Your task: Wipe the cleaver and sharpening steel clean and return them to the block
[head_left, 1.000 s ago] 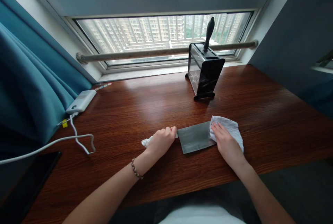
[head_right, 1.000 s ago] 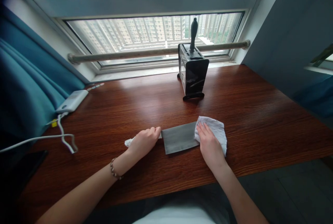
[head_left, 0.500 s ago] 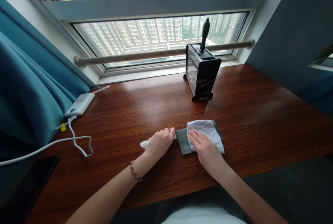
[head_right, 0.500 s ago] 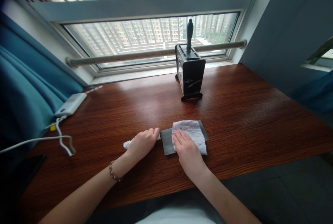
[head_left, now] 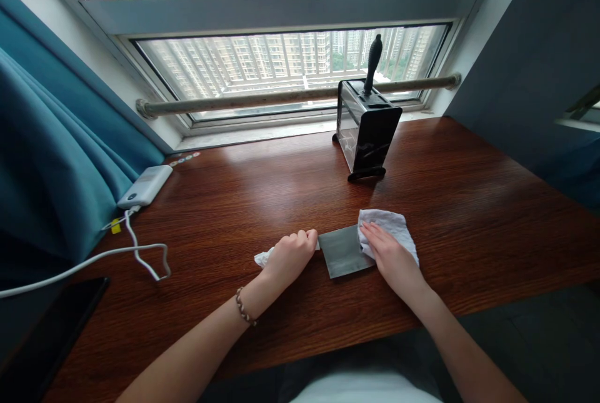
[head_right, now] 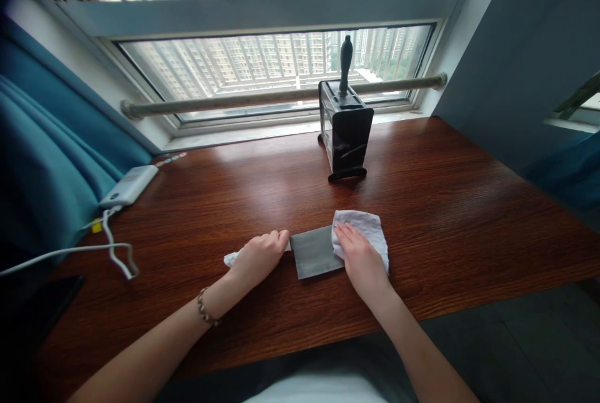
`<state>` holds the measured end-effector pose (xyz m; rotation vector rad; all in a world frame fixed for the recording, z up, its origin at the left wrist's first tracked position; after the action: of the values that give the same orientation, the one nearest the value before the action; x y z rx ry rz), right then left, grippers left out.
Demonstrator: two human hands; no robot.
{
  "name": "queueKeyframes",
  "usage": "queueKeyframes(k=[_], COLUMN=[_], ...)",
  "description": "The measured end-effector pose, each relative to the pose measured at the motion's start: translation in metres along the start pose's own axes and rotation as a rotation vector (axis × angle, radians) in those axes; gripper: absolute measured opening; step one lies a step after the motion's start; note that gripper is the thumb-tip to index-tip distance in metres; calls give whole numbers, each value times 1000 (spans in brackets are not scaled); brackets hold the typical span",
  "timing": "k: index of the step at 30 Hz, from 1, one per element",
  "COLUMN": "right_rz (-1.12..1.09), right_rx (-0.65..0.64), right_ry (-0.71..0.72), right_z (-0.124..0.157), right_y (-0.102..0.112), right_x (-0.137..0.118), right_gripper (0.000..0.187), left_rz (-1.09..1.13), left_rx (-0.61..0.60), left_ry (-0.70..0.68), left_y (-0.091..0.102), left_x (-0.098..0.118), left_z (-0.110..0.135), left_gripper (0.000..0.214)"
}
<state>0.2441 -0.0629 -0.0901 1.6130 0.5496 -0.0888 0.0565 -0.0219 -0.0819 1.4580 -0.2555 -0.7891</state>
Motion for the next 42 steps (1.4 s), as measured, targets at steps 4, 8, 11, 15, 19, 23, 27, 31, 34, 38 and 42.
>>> queueKeyframes(k=[4,8,11,15,19,23,27,31,34,38,42], right_rz=[95,120,83,13,-60,-160,-223,-263,-272,-196,-62], right_rx=[26,27,-11,-63,-147,-215,-196,-119,-84,-36,14], right_ry=[-88,-107,-59,36,127,258,293,278,213,58,-82], right_z=[4,9,9,9,10,16,23,27,29,38,54], right_y=[3,5,3,0,-4,-12,-19,-16,-10,-1,5], right_x=[29,26,8,-24,-58,-91,-99,-85,-64,-22,21], right_gripper=[45,46,46,49,51,46,48,56,56,47,44], left_rz=[-5,-4,-3,-20,-35,-40,-29,-19,-26,-38,-34], left_rx=[1,15,9,-5,-10,-2,26,46,54,53,58], left_ry=[9,3,1,6,10,4,-14,-19,-12,-9,-16], left_y=[-1,0,-1,-2,0,2,2,2,1,-1,-2], left_x=[-1,0,-1,0,1,2,3,3,3,2,1], left_z=[0,1,0,-1,-1,-1,-1,0,0,-1,0], left_gripper=[13,14,14,13,12,11,12,15,15,16,16])
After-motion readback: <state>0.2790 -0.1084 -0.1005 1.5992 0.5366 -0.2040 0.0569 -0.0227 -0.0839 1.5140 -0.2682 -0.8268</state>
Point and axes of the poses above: each hand's wrist, its own z-axis away from the middle knuckle, its own y-axis out of the back of the hand, x = y × z, the point moved 6 cm from there along -z, towards the middle knuckle, and after that the axes turned 7 degrees about -x, right-handed, at the moved point
